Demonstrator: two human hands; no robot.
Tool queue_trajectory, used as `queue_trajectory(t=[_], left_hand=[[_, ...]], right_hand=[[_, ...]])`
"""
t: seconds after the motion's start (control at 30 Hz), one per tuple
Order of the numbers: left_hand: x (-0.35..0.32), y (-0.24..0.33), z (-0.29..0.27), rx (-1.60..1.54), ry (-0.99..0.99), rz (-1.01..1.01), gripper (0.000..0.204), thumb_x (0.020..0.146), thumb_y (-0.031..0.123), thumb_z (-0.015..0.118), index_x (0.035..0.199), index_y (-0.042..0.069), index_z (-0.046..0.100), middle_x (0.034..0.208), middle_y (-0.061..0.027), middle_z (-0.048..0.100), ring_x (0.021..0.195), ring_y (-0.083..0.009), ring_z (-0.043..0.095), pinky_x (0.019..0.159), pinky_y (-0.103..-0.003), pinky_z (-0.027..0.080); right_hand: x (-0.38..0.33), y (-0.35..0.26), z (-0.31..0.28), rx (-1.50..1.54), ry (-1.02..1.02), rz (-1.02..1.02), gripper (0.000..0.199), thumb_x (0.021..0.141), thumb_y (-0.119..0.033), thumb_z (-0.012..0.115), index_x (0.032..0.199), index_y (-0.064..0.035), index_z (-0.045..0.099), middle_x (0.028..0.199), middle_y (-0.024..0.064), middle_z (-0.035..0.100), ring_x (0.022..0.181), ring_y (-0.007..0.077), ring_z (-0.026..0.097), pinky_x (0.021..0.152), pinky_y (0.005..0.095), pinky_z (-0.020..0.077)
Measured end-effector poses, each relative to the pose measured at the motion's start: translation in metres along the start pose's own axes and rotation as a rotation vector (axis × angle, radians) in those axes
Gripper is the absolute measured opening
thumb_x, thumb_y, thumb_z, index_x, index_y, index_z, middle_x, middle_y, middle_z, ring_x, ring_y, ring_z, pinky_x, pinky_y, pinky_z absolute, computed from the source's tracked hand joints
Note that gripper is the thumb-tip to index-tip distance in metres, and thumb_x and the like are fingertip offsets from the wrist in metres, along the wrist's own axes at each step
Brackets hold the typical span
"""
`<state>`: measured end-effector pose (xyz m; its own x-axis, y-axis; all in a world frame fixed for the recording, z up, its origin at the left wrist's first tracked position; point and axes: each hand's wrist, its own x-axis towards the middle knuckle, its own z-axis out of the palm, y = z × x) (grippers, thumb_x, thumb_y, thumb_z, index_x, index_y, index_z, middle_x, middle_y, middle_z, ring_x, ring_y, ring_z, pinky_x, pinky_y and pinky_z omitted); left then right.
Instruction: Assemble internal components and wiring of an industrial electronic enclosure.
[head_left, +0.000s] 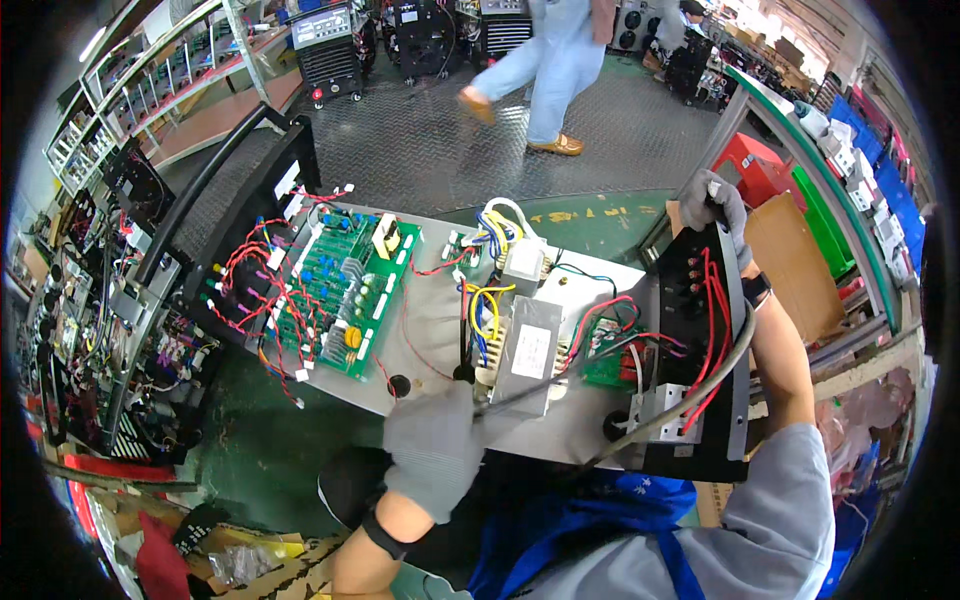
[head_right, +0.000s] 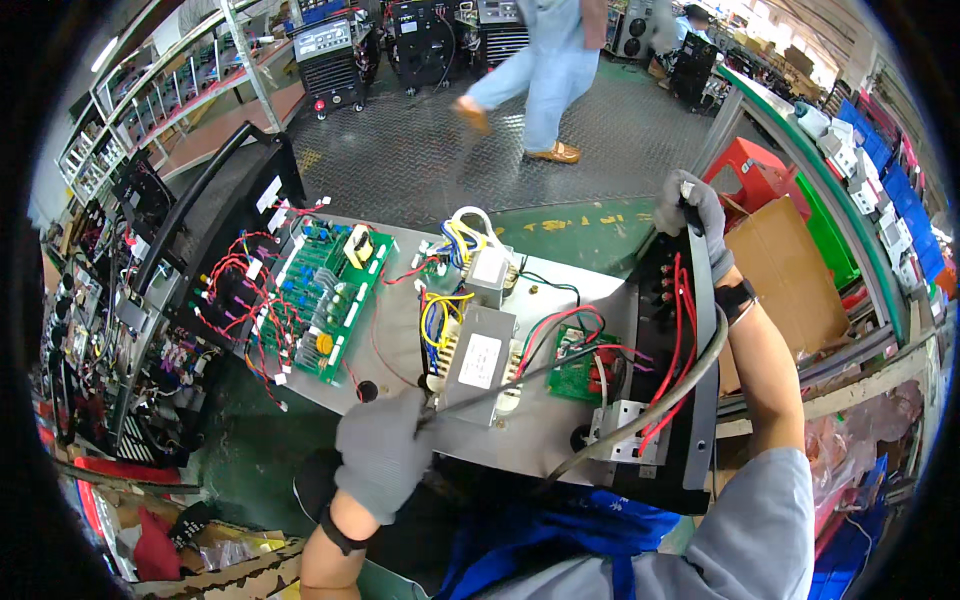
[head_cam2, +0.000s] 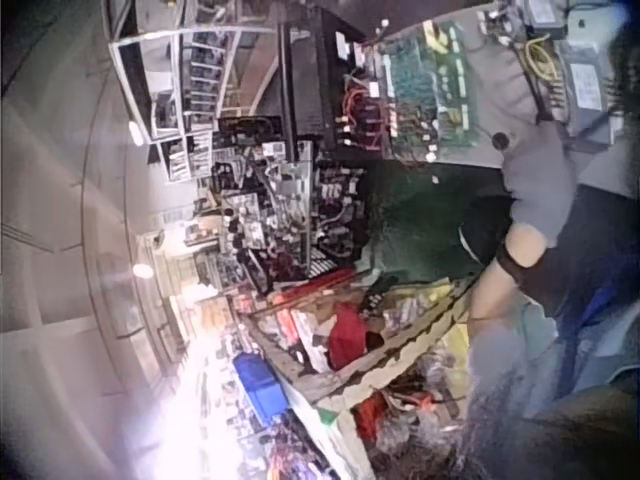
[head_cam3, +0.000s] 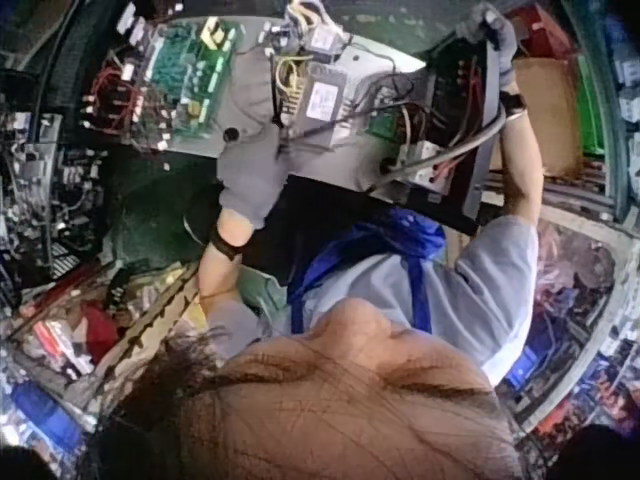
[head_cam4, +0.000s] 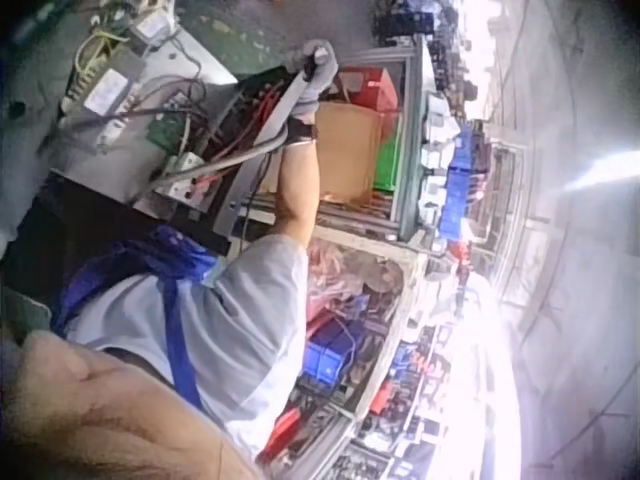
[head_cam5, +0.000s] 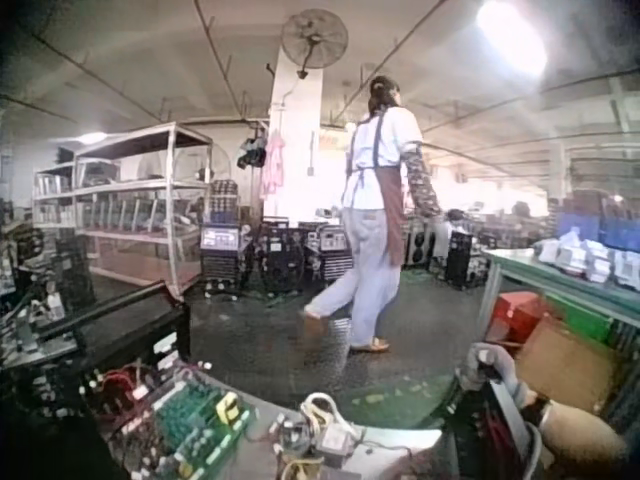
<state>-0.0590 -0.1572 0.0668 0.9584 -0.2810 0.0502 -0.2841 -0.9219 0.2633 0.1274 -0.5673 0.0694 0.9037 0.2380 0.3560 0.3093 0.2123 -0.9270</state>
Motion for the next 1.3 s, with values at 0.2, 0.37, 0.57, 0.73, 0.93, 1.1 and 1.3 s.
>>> queue_trajectory(t=[0.2, 0.37, 0.57, 0.73, 0.93, 1.1, 1.3], left_hand=[[0.008, -0.05, -0.09, -0.727, -0.015, 0.079, 0.016, 0.081, 0.014, 0.066, 0.092, 0.002, 0.065, 0.072, -0.0123, 0.06, 0.063, -0.03, 0.058, 0.055, -0.034, 0.043], [0.044, -0.042, -0.108, -0.42, 0.458, 0.212, 0.018, 0.08, 0.007, 0.065, 0.097, 0.0, 0.065, 0.078, -0.0139, 0.063, 0.07, -0.0296, 0.06, 0.064, -0.035, 0.045], [0.074, -0.034, -0.08, -0.477, 0.579, 0.249, 0.017, 0.078, 0.005, 0.063, 0.094, 0.002, 0.066, 0.082, -0.0166, 0.064, 0.077, -0.0329, 0.06, 0.068, -0.037, 0.047], [0.059, -0.096, -0.058, -0.579, 0.359, -0.033, 0.015, 0.083, 0.009, 0.065, 0.094, -0.001, 0.066, 0.079, -0.0143, 0.066, 0.07, -0.0204, 0.062, 0.067, -0.031, 0.048], [0.045, -0.146, -0.043, -0.894, 0.238, -0.146, 0.022, 0.085, 0.005, 0.059, 0.105, -0.004, 0.065, 0.089, -0.007, 0.067, 0.081, -0.0108, 0.059, 0.076, -0.026, 0.047], [0.065, -0.136, -0.023, -0.952, 0.277, -0.22, 0.021, 0.084, 0.002, 0.062, 0.104, -0.002, 0.067, 0.089, -0.0066, 0.067, 0.078, -0.0087, 0.058, 0.071, -0.024, 0.047], [0.084, -0.118, -0.01, -1.096, 0.235, -0.076, 0.026, 0.089, 0.011, 0.061, 0.111, -0.002, 0.057, 0.08, -0.0042, 0.065, 0.069, -0.0067, 0.057, 0.06, -0.021, 0.045]], right_hand=[[0.011, -0.037, 0.007, -0.259, -0.041, 0.245, 0.023, 0.083, -0.026, 0.05, 0.077, -0.0035, 0.051, 0.061, 0.004, 0.048, 0.057, 0.0157, 0.048, 0.057, 0.0271, 0.0396], [0.056, -0.115, 0.036, -1.233, -0.362, 0.372, 0.029, 0.085, -0.019, 0.056, 0.104, 0.003, 0.058, 0.09, 0.0076, 0.061, 0.089, 0.0176, 0.058, 0.081, 0.0308, 0.0456], [0.102, -0.084, 0.27, -1.279, -0.945, -0.435, 0.026, 0.092, -0.022, 0.052, 0.112, -0.006, 0.058, 0.116, 0.0173, 0.058, 0.099, 0.035, 0.06, 0.082, 0.0386, 0.0488], [0.085, -0.019, 0.323, -0.929, -0.705, 0.134, 0.04, 0.093, -0.039, 0.05, 0.1, -0.0019, 0.062, 0.091, 0.0246, 0.061, 0.087, 0.0409, 0.059, 0.077, 0.0459, 0.0467], [0.079, 0.025, 0.295, -1.031, -0.712, 0.095, 0.036, 0.092, -0.036, 0.05, 0.095, -0.0025, 0.063, 0.088, 0.0215, 0.062, 0.085, 0.039, 0.06, 0.075, 0.0472, 0.0463], [0.083, 0.032, 0.281, -1.123, -0.674, -0.003, 0.028, 0.088, -0.03, 0.054, 0.094, -0.0041, 0.063, 0.08, 0.0189, 0.062, 0.08, 0.0375, 0.061, 0.073, 0.047, 0.0474], [0.085, 0.034, 0.29, -1.077, -0.76, -0.284, 0.022, 0.083, -0.021, 0.055, 0.098, -0.0078, 0.065, 0.079, 0.0171, 0.062, 0.079, 0.034, 0.063, 0.07, 0.0443, 0.0487]])
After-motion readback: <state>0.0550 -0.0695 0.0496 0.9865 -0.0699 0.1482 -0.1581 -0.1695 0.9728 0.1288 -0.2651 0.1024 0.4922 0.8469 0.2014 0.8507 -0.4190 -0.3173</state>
